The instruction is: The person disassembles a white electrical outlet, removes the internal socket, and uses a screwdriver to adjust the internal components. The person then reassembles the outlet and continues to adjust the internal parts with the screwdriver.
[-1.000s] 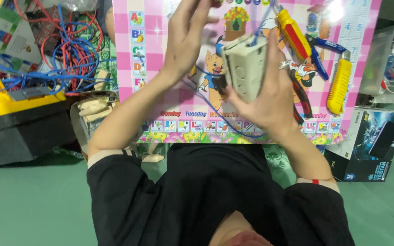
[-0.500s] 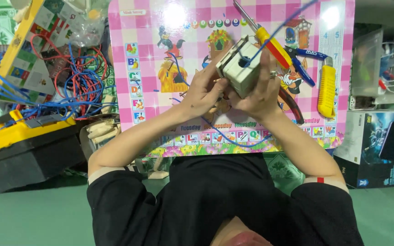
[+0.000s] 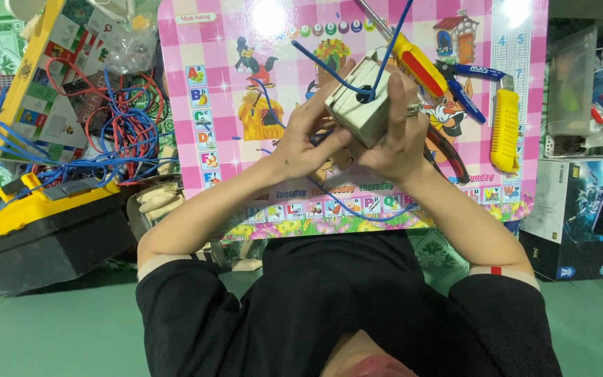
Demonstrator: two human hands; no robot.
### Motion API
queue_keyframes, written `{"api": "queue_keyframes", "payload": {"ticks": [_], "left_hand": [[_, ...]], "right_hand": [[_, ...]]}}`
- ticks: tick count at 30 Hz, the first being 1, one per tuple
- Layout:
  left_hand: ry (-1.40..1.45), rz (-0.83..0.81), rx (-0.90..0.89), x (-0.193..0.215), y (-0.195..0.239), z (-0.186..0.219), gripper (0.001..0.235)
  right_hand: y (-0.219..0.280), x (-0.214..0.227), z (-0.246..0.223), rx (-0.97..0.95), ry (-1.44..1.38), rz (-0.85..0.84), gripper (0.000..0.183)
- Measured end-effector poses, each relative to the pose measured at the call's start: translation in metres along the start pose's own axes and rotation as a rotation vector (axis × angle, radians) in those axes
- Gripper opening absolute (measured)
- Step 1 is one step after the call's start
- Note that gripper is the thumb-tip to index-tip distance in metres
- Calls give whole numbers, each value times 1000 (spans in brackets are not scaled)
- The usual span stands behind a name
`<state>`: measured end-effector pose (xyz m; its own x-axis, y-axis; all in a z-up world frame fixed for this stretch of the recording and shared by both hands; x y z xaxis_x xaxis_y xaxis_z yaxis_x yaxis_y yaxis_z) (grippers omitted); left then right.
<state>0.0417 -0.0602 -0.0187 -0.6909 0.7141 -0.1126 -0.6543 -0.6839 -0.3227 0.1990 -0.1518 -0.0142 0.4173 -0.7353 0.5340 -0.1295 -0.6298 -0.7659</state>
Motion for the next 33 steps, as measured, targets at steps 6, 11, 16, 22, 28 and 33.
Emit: {"api": "queue_keyframes", "payload": {"ticks": [6,11,16,22,28,33], "left_hand": [[19,104,13,-9,5,-3,85],[-123,157,-47,-2,7,-7,80],[-215,161,-186,2,5,-5,69],[-137,74,-117,1,2,7,79],[-183,76,-150,4,1,7,84],[-216,90,-205,4,0,12,86]], "right_hand": [[-7,-2,-14,0,-13,1,100],[-5,-2,-8,-47,-297,-99,123],[-12,7,-11,-11,-342,-58,104],[-12,5,-10,4,-347,-69,96],[-19,4,-13,-37,-460,-34,82],[-24,6,-14,-123,-499,75,74]]}}
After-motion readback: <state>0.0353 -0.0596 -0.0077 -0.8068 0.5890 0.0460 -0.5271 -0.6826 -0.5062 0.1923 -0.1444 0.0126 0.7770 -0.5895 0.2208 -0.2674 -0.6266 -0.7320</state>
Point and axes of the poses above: each hand's wrist, its own y-axis away from the middle knuckle, its own x-axis out of the back of the hand, z = x × y, the point moved 3 cm from there along -y, towards the middle knuckle, and after that the axes turned 10 degrees about z, right-handed, at the moved point
